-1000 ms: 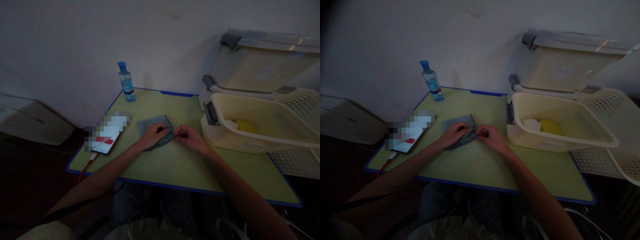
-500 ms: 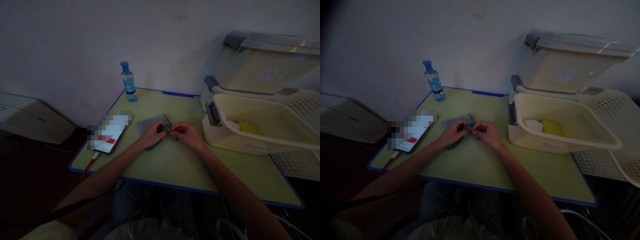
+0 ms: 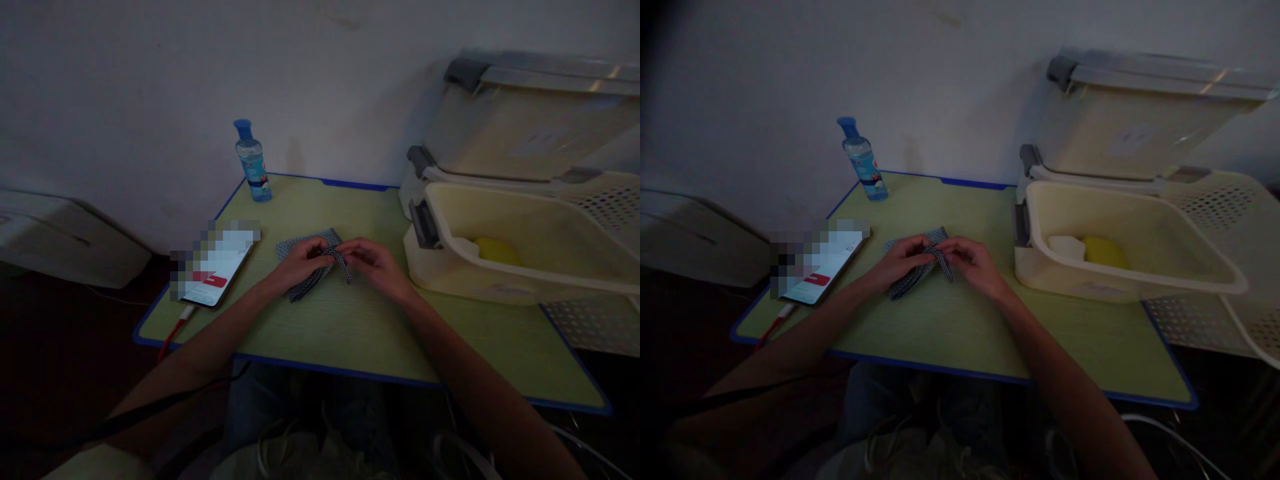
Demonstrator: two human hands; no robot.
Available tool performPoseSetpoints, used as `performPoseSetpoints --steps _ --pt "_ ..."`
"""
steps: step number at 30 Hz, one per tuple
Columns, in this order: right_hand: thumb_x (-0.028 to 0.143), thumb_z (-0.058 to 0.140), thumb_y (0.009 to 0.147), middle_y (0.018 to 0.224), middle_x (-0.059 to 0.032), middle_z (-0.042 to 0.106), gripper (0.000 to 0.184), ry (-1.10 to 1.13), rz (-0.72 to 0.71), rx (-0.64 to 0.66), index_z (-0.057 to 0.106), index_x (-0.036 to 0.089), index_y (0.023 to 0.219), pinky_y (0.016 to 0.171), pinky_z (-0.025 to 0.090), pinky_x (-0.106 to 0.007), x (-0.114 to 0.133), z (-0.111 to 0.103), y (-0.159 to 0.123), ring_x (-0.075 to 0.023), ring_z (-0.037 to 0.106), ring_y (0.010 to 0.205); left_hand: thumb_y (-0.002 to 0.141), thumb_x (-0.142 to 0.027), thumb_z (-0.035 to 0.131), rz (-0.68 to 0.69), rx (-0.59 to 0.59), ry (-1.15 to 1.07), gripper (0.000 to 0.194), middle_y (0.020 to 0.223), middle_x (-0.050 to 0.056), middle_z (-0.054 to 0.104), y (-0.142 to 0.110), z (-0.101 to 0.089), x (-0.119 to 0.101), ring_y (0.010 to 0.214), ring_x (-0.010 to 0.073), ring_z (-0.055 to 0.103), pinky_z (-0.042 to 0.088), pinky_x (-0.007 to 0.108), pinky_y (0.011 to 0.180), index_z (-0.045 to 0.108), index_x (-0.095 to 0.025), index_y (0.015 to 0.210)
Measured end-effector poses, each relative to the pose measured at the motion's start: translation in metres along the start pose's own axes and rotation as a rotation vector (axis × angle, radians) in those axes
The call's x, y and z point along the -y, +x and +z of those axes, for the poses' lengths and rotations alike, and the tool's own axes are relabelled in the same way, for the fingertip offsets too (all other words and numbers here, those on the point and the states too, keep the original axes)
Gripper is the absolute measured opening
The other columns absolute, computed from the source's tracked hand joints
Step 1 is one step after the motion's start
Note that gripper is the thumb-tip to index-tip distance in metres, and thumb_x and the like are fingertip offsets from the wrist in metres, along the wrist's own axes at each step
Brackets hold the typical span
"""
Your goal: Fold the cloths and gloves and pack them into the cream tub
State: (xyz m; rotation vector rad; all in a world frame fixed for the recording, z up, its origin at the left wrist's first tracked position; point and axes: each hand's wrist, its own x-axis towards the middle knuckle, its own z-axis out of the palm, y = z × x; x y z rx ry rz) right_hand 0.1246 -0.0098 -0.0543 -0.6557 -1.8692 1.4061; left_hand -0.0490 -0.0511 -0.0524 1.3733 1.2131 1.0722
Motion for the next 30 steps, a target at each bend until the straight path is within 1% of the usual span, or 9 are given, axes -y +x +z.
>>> performPoseSetpoints --steps 3,7,10,12,16,20,24,27,30 --pt "0.020 0.055 0.077 0.084 -0.0014 0.065 0.016 0.007 0.033 0.032 0.065 0.019 0.089 0.077 0.045 -0.029 -0.0037 -0.0036 0.0010 -0.0117 0.059 0.078 0.064 -0.032 0.059 0.001 0.004 -0.021 0.018 0.057 -0.006 0.044 0.0006 0.0003 0.0011 0.055 0.0082 0.039 0.028 0.022 0.054 0.050 -0.016 0.066" --pt "0.024 0.061 0.074 0.083 -0.0009 0.066 0.017 0.069 0.085 0.019 0.065 0.020 0.090 0.077 0.047 -0.029 -0.0083 -0.0052 0.0022 -0.0118 0.061 0.077 0.064 -0.030 0.058 -0.027 0.006 -0.049 0.016 0.056 -0.006 0.044 0.0001 -0.0004 0.0001 0.052 0.0076 0.038 0.028 0.021 0.052 0.050 -0.016 0.066" --pt "0.024 0.066 0.069 0.081 0.0000 0.066 0.016 0.108 0.105 0.004 0.065 0.020 0.084 0.074 0.047 -0.027 -0.0098 -0.0049 0.0025 -0.0110 0.060 0.074 0.065 -0.027 0.057 -0.066 0.026 -0.033 0.012 0.054 -0.007 0.043 -0.0007 -0.0010 -0.0017 0.049 0.0072 0.038 0.027 0.021 0.048 0.052 -0.016 0.067" --pt "0.024 0.068 0.066 0.078 0.0006 0.065 0.015 0.097 0.113 -0.007 0.064 0.020 0.079 0.071 0.047 -0.026 -0.0097 -0.0048 0.0023 -0.0106 0.060 0.071 0.066 -0.024 0.056 -0.079 0.038 -0.024 0.009 0.053 -0.007 0.044 -0.0009 -0.0008 -0.0027 0.047 0.0068 0.038 0.027 0.020 0.046 0.053 -0.016 0.066" --pt "0.027 0.069 0.065 0.074 0.0011 0.063 0.012 0.013 0.108 0.003 0.064 0.019 0.072 0.069 0.046 -0.027 -0.0080 -0.0060 0.0019 -0.0110 0.058 0.069 0.065 -0.022 0.056 -0.111 0.016 -0.035 0.007 0.051 -0.007 0.044 -0.0003 0.0006 -0.0031 0.045 0.0058 0.037 0.026 0.019 0.044 0.053 -0.016 0.064" --pt "0.029 0.065 0.071 0.069 0.0017 0.058 0.012 -0.095 0.101 0.080 0.064 0.018 0.067 0.066 0.043 -0.027 -0.0050 -0.0078 0.0016 -0.0107 0.054 0.065 0.063 -0.020 0.057 -0.135 -0.038 -0.067 0.006 0.052 -0.007 0.045 0.0006 0.0012 -0.0026 0.047 0.0060 0.038 0.028 0.019 0.046 0.053 -0.016 0.063" --pt "0.024 0.061 0.074 0.069 0.0017 0.053 0.009 -0.222 0.080 0.141 0.062 0.018 0.068 0.061 0.039 -0.025 -0.0031 -0.0070 0.0007 -0.0103 0.050 0.064 0.061 -0.021 0.058 -0.161 -0.104 -0.124 0.007 0.053 -0.007 0.045 0.0004 0.0008 -0.0028 0.049 0.0065 0.039 0.029 0.019 0.048 0.053 -0.016 0.063" --pt "0.020 0.057 0.077 0.068 0.0021 0.050 0.009 -0.337 0.069 0.154 0.059 0.018 0.068 0.060 0.039 -0.025 -0.0030 -0.0050 -0.0012 -0.0102 0.047 0.062 0.060 -0.021 0.059 -0.192 -0.145 -0.197 0.009 0.057 -0.006 0.049 0.0001 -0.0001 -0.0034 0.053 0.0075 0.044 0.032 0.020 0.052 0.054 -0.016 0.066" --pt "0.017 0.056 0.079 0.069 0.0015 0.048 0.010 -0.458 0.056 0.160 0.057 0.017 0.069 0.061 0.038 -0.025 -0.0034 -0.0033 -0.0033 -0.0108 0.047 0.064 0.058 -0.021 0.060 -0.229 -0.175 -0.279 0.011 0.059 -0.006 0.051 0.0006 -0.0017 -0.0050 0.053 0.0081 0.046 0.034 0.021 0.053 0.053 -0.017 0.066"
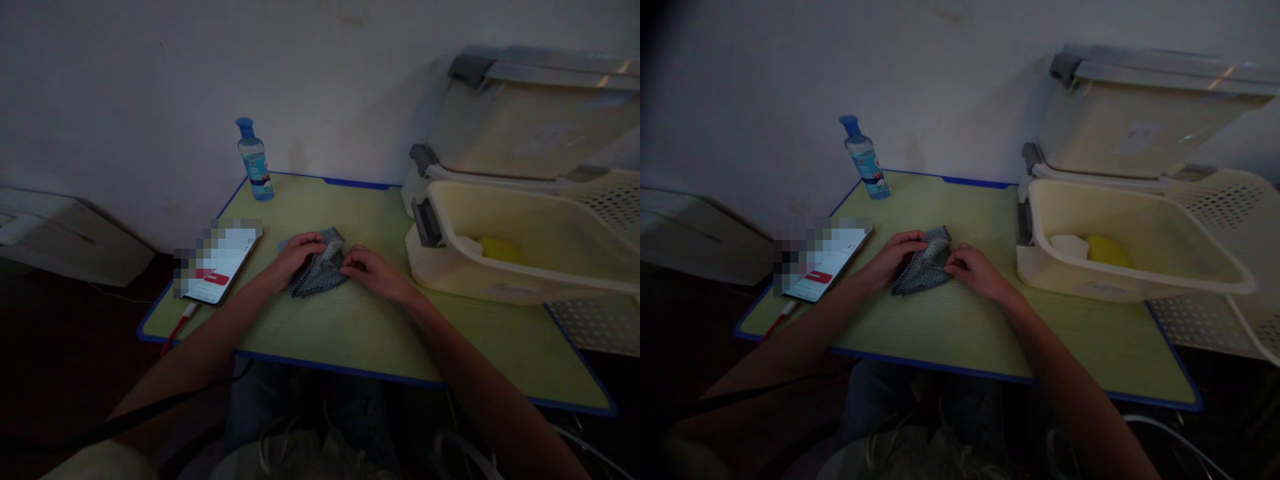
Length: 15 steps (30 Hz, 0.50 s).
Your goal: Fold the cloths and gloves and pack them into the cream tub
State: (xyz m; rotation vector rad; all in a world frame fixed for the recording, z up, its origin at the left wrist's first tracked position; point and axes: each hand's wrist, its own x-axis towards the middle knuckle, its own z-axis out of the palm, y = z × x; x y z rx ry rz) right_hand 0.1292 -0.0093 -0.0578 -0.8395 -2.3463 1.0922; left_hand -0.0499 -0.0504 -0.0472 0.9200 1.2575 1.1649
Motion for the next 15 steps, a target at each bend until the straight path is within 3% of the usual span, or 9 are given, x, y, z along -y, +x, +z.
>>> performPoseSetpoints --steps 8,15 --pt "0.016 0.056 0.079 0.068 0.0007 0.046 0.013 -0.210 0.033 -0.003 0.053 0.017 0.066 0.058 0.036 -0.025 0.0026 0.0033 -0.0007 -0.0116 0.046 0.062 0.057 -0.016 0.059 -0.049 -0.066 -0.242 0.010 0.058 -0.005 0.052 -0.0002 -0.0024 -0.0077 0.054 0.0086 0.048 0.038 0.021 0.054 0.053 -0.016 0.065" --pt "0.010 0.053 0.076 0.066 0.0005 0.046 0.015 -0.268 0.080 -0.038 0.048 0.017 0.063 0.058 0.034 -0.025 0.0083 0.0078 -0.0010 -0.0117 0.045 0.060 0.058 -0.019 0.059 -0.026 -0.071 -0.226 0.012 0.059 -0.004 0.051 -0.0004 -0.0030 -0.0073 0.055 0.0093 0.048 0.038 0.021 0.053 0.051 -0.017 0.066"
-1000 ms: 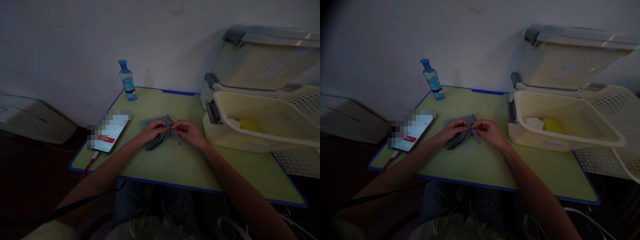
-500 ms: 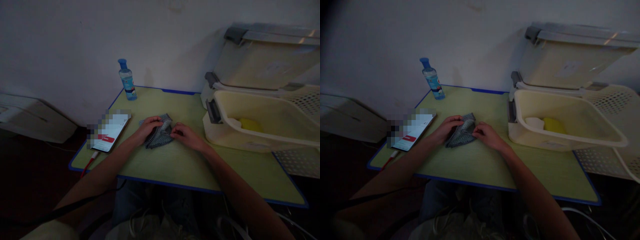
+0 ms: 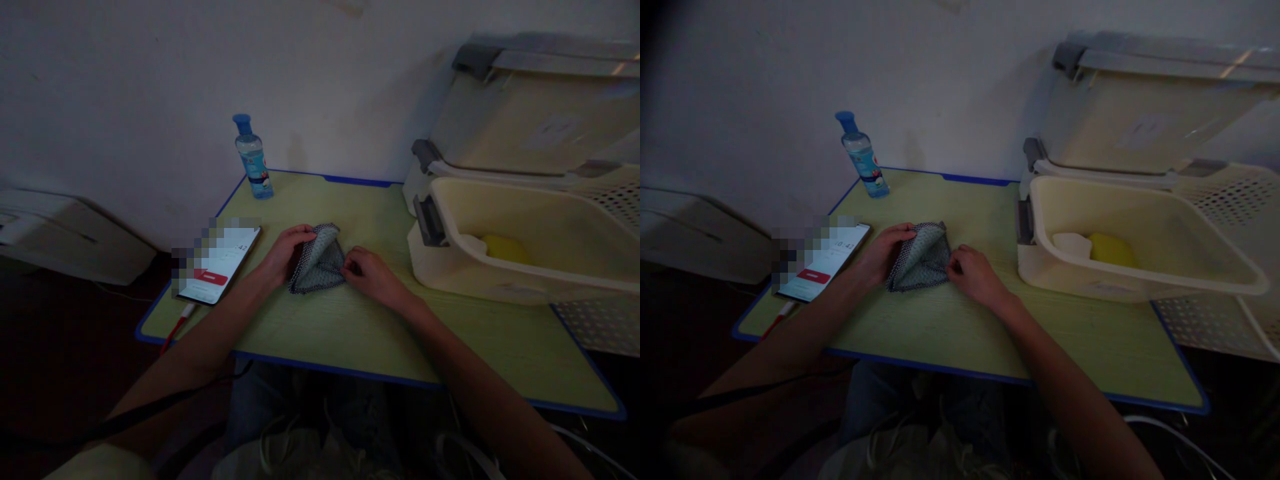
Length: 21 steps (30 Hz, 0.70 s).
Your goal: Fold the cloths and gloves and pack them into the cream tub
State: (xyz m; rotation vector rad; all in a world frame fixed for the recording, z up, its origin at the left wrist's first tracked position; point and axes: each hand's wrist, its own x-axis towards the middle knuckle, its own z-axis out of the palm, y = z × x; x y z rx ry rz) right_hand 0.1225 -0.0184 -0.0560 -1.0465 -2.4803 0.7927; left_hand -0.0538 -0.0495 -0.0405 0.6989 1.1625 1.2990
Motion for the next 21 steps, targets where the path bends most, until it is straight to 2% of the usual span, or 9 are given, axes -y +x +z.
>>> performPoseSetpoints --steps 4,7,10,12,14,17,19,21 --pt "0.010 0.056 0.073 0.065 0.0016 0.046 0.015 0.019 -0.001 -0.038 0.045 0.018 0.065 0.057 0.033 -0.025 -0.003 0.003 0.000 -0.0116 0.044 0.060 0.060 -0.022 0.058 0.083 0.083 0.240 0.011 0.058 -0.006 0.047 0.000 0.001 0.007 0.052 0.0081 0.043 0.033 0.021 0.051 0.049 -0.017 0.065" --pt "0.010 0.058 0.071 0.066 0.0018 0.046 0.017 0.028 -0.001 -0.051 0.045 0.018 0.065 0.058 0.032 -0.024 -0.003 0.003 0.000 -0.0116 0.045 0.061 0.063 -0.025 0.057 0.159 0.193 0.482 0.011 0.056 -0.007 0.043 -0.002 0.003 0.011 0.049 0.0073 0.038 0.030 0.021 0.049 0.050 -0.017 0.066" --pt "0.008 0.058 0.070 0.064 0.0024 0.045 0.018 0.031 0.028 -0.046 0.044 0.018 0.062 0.057 0.032 -0.024 -0.003 0.001 0.001 -0.0109 0.044 0.060 0.073 -0.031 0.051 0.237 0.326 0.681 0.016 0.055 -0.006 0.040 -0.004 0.005 0.011 0.049 0.0078 0.036 0.028 0.021 0.049 0.051 -0.017 0.066" --pt "0.007 0.058 0.070 0.062 0.0031 0.043 0.020 0.035 0.041 -0.030 0.044 0.017 0.059 0.056 0.031 -0.024 -0.003 -0.002 0.001 -0.0100 0.042 0.058 0.080 -0.031 0.043 0.314 0.381 0.793 0.023 0.059 -0.004 0.044 -0.005 0.005 0.011 0.054 0.0087 0.040 0.031 0.022 0.052 0.052 -0.016 0.066" --pt "0.007 0.057 0.071 0.061 0.0036 0.043 0.020 0.052 0.034 0.009 0.046 0.016 0.057 0.055 0.030 -0.023 -0.004 -0.006 0.002 -0.0094 0.042 0.056 0.083 -0.027 0.041 0.395 0.398 0.903 0.023 0.065 -0.002 0.051 -0.005 0.005 0.012 0.060 0.0098 0.045 0.035 0.023 0.057 0.054 -0.015 0.068" --pt "0.009 0.056 0.072 0.060 0.0036 0.045 0.015 0.098 0.021 0.073 0.052 0.016 0.059 0.055 0.032 -0.023 -0.007 -0.011 0.001 -0.0093 0.044 0.056 0.080 -0.019 0.048 0.475 0.386 1.068 0.011 0.072 -0.001 0.056 -0.005 0.005 0.017 0.067 0.0114 0.051 0.038 0.024 0.063 0.057 -0.015 0.077" --pt "0.008 0.055 0.070 0.060 0.0038 0.047 0.013 0.115 0.035 0.074 0.052 0.016 0.061 0.055 0.033 -0.023 -0.008 -0.013 0.000 -0.0094 0.045 0.056 0.080 -0.018 0.050 0.511 0.361 1.187 0.009 0.077 0.001 0.056 -0.007 0.005 0.021 0.070 0.0129 0.053 0.041 0.025 0.065 0.058 -0.015 0.083" --pt "0.005 0.055 0.068 0.060 0.0043 0.047 0.013 0.140 0.066 0.044 0.050 0.017 0.064 0.054 0.034 -0.022 -0.009 -0.012 0.000 -0.0096 0.045 0.056 0.083 -0.023 0.049 0.566 0.318 1.330 0.016 0.088 0.004 0.057 -0.009 0.006 0.024 0.078 0.0160 0.055 0.045 0.029 0.069 0.057 -0.015 0.094"
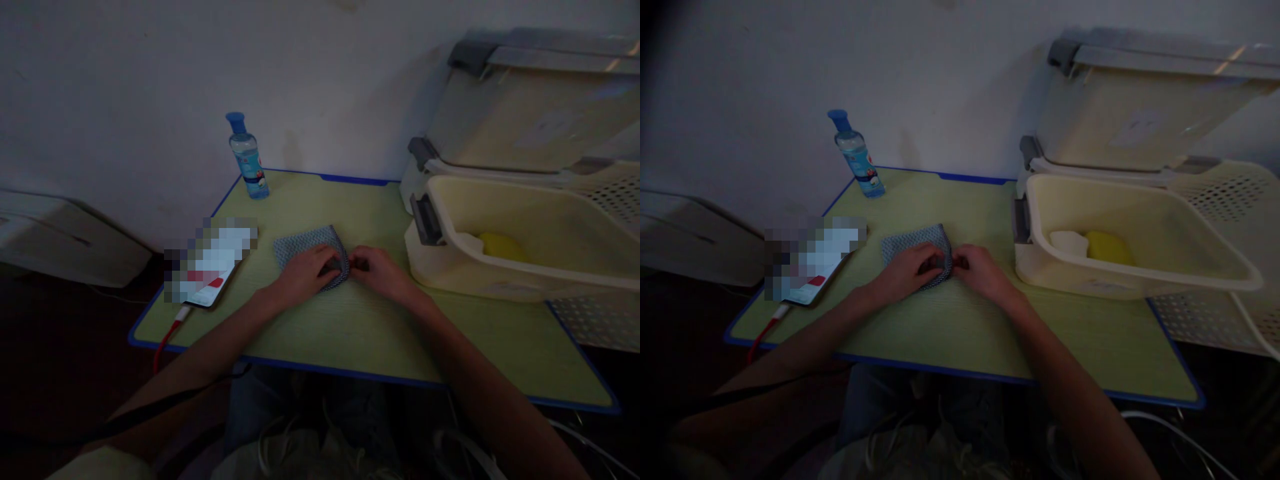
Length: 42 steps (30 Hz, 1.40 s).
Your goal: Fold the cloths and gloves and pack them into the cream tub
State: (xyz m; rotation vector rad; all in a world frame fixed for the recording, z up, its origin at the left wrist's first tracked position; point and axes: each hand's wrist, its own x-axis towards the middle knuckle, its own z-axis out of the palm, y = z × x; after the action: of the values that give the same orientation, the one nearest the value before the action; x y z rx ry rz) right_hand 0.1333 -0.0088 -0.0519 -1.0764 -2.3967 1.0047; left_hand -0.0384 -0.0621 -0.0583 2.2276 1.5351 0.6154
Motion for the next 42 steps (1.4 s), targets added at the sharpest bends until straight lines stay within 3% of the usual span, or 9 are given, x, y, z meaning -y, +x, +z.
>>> performPoseSetpoints --steps 4,7,10,14,21,28,34,38,42 --pt "0.005 0.056 0.064 0.063 0.0052 0.047 0.021 0.061 -0.002 -0.090 0.046 0.019 0.075 0.053 0.036 -0.022 0.000 0.002 0.000 -0.0104 0.046 0.057 0.087 -0.029 0.043 0.054 -0.025 0.287 0.035 0.117 0.012 0.050 -0.005 0.005 -0.003 0.105 0.0244 0.050 0.045 0.039 0.086 0.048 -0.015 0.119" --pt "0.002 0.054 0.062 0.072 0.0021 0.049 0.022 -0.017 -0.132 -0.154 0.048 0.018 0.076 0.058 0.038 -0.024 0.001 0.000 -0.002 -0.0117 0.048 0.064 0.089 -0.033 0.040 0.062 -0.022 0.397 0.044 0.139 0.014 0.036 -0.007 0.008 -0.001 0.127 0.0311 0.035 0.033 0.048 0.101 0.040 -0.018 0.131" --pt "0.001 0.050 0.067 0.082 -0.0025 0.052 0.018 -0.073 -0.298 -0.183 0.053 0.017 0.074 0.068 0.041 -0.026 0.004 -0.003 -0.005 -0.0133 0.052 0.075 0.090 -0.041 0.036 -0.014 0.002 0.460 0.049 0.150 0.010 0.021 -0.007 0.010 0.000 0.136 0.0366 0.018 0.019 0.056 0.106 0.034 -0.025 0.137" --pt "0.009 0.052 0.078 0.083 -0.0038 0.056 0.010 -0.131 -0.392 -0.151 0.056 0.017 0.073 0.074 0.042 -0.029 0.005 -0.004 -0.006 -0.0156 0.053 0.082 0.089 -0.049 0.033 -0.101 0.046 0.476 0.055 0.152 0.007 0.017 -0.005 0.012 0.000 0.136 0.0416 0.015 0.015 0.063 0.104 0.029 -0.030 0.140" --pt "0.011 0.059 0.077 0.078 -0.0033 0.059 0.009 -0.259 -0.339 -0.029 0.057 0.016 0.071 0.075 0.042 -0.030 -0.004 -0.001 0.000 -0.0165 0.053 0.079 0.089 -0.052 0.028 -0.146 0.084 0.464 0.058 0.152 0.005 0.015 -0.003 0.010 -0.004 0.137 0.0403 0.012 0.014 0.064 0.104 0.025 -0.029 0.142" --pt "0.009 0.059 0.077 0.079 -0.0028 0.058 0.010 -0.241 -0.297 -0.026 0.058 0.017 0.071 0.075 0.042 -0.030 -0.005 -0.001 0.000 -0.0158 0.054 0.078 0.088 -0.055 0.025 -0.193 0.107 0.434 0.061 0.153 0.002 0.012 -0.002 0.009 -0.007 0.138 0.0392 0.009 0.010 0.067 0.103 0.022 -0.028 0.143" --pt "0.007 0.055 0.078 0.083 -0.0058 0.061 0.012 -0.397 -0.268 -0.067 0.063 0.016 0.081 0.076 0.042 -0.031 0.003 0.002 -0.003 -0.0176 0.055 0.082 0.087 -0.059 0.023 -0.263 0.147 0.361 0.071 0.153 0.003 0.011 0.005 0.000 -0.011 0.138 0.0364 0.007 0.009 0.066 0.105 0.013 -0.020 0.144" --pt "0.001 0.046 0.077 0.084 -0.0071 0.063 0.025 -0.484 -0.225 -0.124 0.067 0.015 0.079 0.076 0.044 -0.031 0.001 -0.003 -0.005 -0.0179 0.056 0.082 0.087 -0.060 0.024 -0.202 0.201 0.337 0.065 0.151 0.006 0.019 0.005 -0.017 -0.006 0.136 0.0358 0.019 0.012 0.069 0.102 0.024 -0.024 0.141" --pt "-0.001 0.043 0.076 0.087 -0.0096 0.065 0.028 -0.517 -0.194 -0.181 0.068 0.014 0.077 0.079 0.046 -0.035 -0.006 -0.013 -0.009 -0.0199 0.058 0.084 0.090 -0.055 0.024 -0.091 0.201 0.369 0.056 0.148 0.009 0.029 -0.014 -0.026 -0.003 0.131 0.0344 0.030 0.015 0.070 0.099 0.035 -0.026 0.136"
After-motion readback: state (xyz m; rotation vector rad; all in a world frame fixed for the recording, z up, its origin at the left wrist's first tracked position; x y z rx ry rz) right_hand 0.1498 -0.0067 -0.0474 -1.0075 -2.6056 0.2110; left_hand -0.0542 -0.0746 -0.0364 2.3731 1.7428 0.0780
